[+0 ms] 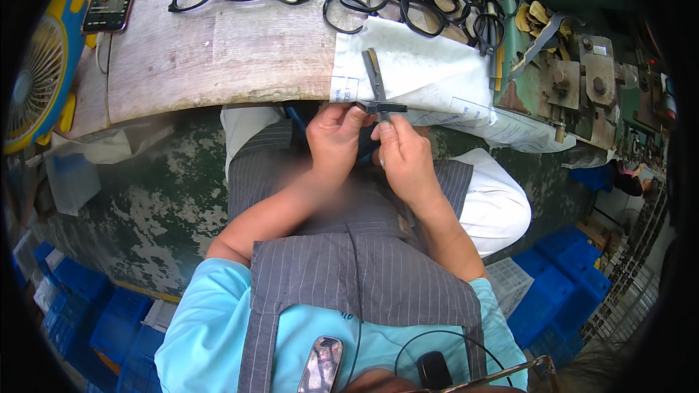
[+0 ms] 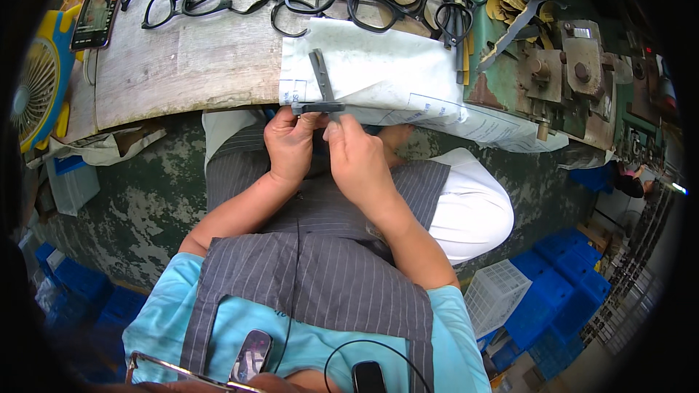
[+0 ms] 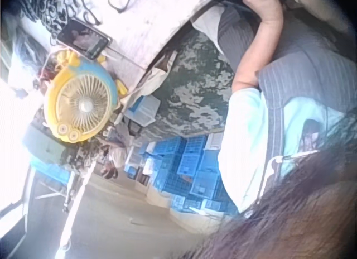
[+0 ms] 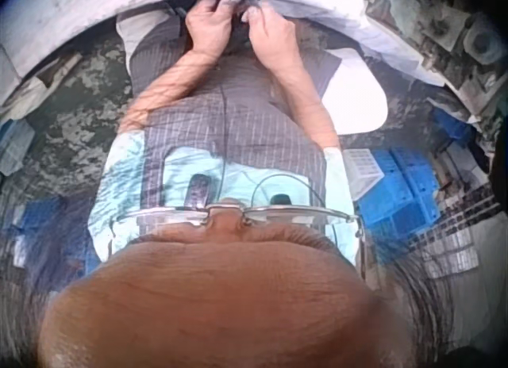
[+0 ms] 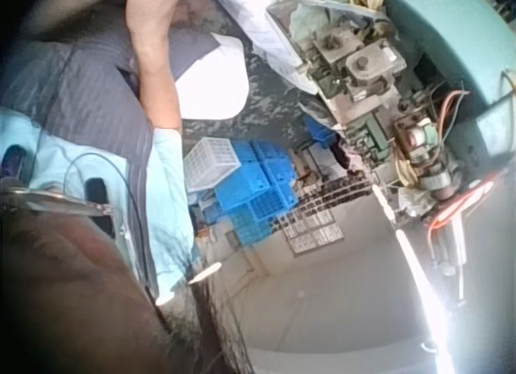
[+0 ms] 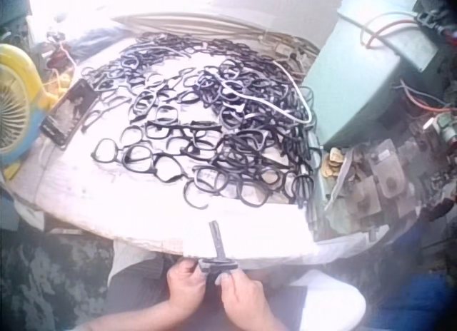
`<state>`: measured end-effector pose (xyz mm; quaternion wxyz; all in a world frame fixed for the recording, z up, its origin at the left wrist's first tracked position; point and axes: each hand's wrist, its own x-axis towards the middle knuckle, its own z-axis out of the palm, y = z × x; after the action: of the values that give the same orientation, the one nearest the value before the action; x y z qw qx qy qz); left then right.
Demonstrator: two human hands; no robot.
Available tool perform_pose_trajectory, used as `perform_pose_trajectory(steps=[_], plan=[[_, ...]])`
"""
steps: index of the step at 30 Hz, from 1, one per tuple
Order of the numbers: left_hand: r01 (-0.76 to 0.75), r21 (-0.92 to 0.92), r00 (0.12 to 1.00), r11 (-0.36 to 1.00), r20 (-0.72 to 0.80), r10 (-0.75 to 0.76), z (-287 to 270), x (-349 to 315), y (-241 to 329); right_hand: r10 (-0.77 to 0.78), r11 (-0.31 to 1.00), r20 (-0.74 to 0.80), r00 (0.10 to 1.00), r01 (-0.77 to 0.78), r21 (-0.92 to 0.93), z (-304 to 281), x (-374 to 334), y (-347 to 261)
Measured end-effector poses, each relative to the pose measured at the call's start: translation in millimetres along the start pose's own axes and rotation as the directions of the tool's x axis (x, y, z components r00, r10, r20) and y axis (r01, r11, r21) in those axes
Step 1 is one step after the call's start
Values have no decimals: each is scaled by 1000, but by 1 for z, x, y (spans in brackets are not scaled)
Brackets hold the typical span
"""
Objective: The person writes on a notepad, then picks up a pair of eyeglasses and uses a metal file to smooth the frame. The person repeats this filing process on several pairs of eyeglasses, placing each finished pair back on the table.
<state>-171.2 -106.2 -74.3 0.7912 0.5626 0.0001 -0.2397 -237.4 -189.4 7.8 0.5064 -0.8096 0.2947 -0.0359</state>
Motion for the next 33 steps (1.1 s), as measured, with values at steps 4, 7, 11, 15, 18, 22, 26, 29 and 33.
perform_pose_trajectory(steps=[4, 7, 11, 15, 18, 22, 26, 29, 33], plan=[[28, -41, 1000, 999, -8, -28, 0, 1, -1, 118, 993, 76, 990, -118, -11, -5, -15, -5], [-24, -61, 1000, 998, -18, 23, 2, -1, -5, 146, 989, 71, 987, -143, -45, -2, -18, -4], [-36, -51, 999, 998, 0, 36, 2, 0, -9, -81, 996, -63, 995, 79, -33, 5, 2, 4], [4, -59, 1000, 998, 15, -3, -1, 2, -7, -13, 999, -54, 998, 10, -48, 3, -1, 4], [-4, -43, 1000, 999, 14, 5, -1, 1, -8, -1, 999, 0, 1000, 1, -53, 1, -15, 0], [-19, -21, 1000, 1000, -12, 19, 0, 1, -10, -79, 990, -21, 997, 76, -122, 3, -1, 5], [27, -28, 1000, 999, 5, -27, -1, 2, -5, -57, 991, -62, 996, 48, -126, 3, 12, 10], [46, -58, 999, 997, -12, -47, 2, 1, -2, -5, 998, -46, 999, 2, -64, 1, -3, 6], [3, -74, 1000, 997, -20, -5, 4, -1, -3, -42, 994, -7, 999, 41, -100, 0, -12, 1]])
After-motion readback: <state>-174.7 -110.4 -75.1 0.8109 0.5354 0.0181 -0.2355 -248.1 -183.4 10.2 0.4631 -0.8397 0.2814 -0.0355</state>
